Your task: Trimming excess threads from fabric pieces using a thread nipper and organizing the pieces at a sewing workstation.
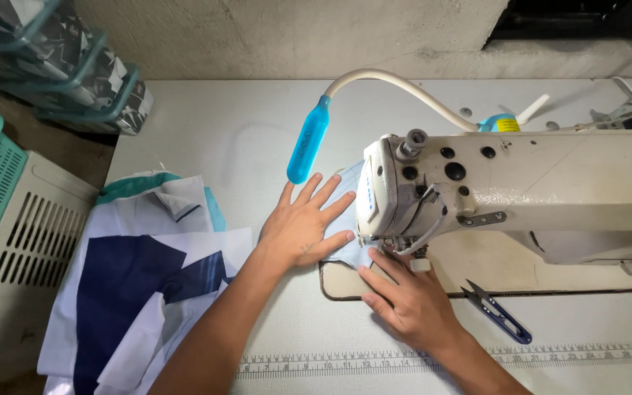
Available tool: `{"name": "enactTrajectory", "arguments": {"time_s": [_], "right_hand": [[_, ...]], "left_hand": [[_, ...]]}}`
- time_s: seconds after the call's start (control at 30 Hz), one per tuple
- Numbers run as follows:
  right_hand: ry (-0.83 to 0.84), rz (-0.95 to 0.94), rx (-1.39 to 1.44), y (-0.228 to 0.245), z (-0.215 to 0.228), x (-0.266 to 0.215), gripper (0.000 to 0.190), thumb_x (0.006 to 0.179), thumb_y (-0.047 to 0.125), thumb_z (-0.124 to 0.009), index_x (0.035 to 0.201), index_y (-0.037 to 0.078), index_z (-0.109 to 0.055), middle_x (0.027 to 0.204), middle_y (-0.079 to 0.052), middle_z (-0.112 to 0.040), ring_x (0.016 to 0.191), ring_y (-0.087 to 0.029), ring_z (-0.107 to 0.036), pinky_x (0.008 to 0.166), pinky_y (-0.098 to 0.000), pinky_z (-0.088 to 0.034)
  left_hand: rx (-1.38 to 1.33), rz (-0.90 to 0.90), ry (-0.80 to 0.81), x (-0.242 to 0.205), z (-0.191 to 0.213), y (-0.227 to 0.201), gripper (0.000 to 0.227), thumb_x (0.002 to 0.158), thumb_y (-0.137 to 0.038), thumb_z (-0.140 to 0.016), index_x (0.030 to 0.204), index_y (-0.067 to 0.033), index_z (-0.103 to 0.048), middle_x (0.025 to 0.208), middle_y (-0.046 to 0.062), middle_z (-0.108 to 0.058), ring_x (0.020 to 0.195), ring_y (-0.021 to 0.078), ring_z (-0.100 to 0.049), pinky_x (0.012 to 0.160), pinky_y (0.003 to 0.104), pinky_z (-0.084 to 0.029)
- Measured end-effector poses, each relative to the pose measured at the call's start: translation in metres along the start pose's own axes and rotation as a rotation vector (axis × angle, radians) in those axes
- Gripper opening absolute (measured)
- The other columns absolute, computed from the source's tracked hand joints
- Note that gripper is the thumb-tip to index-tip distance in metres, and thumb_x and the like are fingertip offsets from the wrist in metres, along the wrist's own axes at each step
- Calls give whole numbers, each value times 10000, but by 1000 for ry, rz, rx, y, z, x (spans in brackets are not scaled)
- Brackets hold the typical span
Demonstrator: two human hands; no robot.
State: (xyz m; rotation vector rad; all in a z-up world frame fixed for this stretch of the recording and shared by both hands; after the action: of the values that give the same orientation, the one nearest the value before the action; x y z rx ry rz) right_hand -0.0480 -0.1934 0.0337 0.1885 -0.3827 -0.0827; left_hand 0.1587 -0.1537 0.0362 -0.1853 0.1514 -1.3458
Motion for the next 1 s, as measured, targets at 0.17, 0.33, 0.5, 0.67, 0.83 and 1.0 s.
{"name": "enactTrajectory", "arguments": {"time_s": [0.17, 0.33, 0.5, 0.67, 0.83, 1.0], "right_hand": [[-12, -76, 23, -7, -8, 0, 468, 1106, 451, -662, 1461, 166, -774, 1589, -56, -712, 1348, -270, -734, 759, -481, -658], [20, -148, 23, -13, -17, 1, 494, 1086, 472, -673, 1462, 164, -762, 1609, -52, -673, 1297, -310, -726, 750, -509, -667], [157, -287, 15, -27, -35, -1, 607, 1083, 613, -583, 1562, 251, -672, 1560, -116, -665, 1237, -354, -741, 683, -601, -643], [186, -326, -10, -26, -36, 2, 619, 1077, 636, -574, 1574, 272, -641, 1551, -22, -648, 1169, -314, -739, 712, -612, -618], [182, -311, -50, -24, -37, 5, 621, 1068, 625, -599, 1560, 249, -642, 1518, -18, -632, 1133, -316, -721, 595, -595, -627], [134, -271, -63, -19, -32, 7, 607, 1077, 609, -602, 1540, 220, -665, 1488, -54, -634, 1171, -361, -701, 592, -593, -622]], "left_hand": [[-4, 23, 5, 3, -1, 5, 852, 1089, -775, -323, 1813, -326, -303, 1908, 88, -219, 1740, 400, -157, 1318, 731, -150], [-19, 36, -11, 7, 5, 11, 843, 1085, -764, -335, 1803, -321, -334, 1904, 93, -227, 1740, 394, -171, 1322, 745, -136], [-31, 30, 68, 17, 10, 15, 870, 1064, -782, -336, 1813, -340, -294, 1919, 79, -177, 1757, 359, -140, 1344, 733, -105], [-12, -3, 81, 28, 14, 21, 856, 1068, -774, -324, 1815, -359, -276, 1920, 72, -172, 1753, 372, -141, 1360, 692, -101], [28, -6, 133, 42, 11, 30, 889, 1045, -822, -312, 1820, -394, -239, 1930, 43, -139, 1766, 364, -86, 1383, 654, -70], [56, -54, 131, 58, 6, 39, 900, 1032, -842, -286, 1820, -414, -221, 1935, 29, -119, 1771, 300, -102, 1401, 578, -26]]}}
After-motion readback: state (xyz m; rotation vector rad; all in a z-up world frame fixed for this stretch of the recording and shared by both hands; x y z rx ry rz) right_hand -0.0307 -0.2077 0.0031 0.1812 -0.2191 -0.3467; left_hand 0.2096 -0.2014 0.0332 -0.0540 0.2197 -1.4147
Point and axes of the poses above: each hand's wrist, its own x-axis towards the middle knuckle, its own z-axis out of the back of the hand, y = z × x, the point moved 9 cm from there along x, towards the middle knuckle
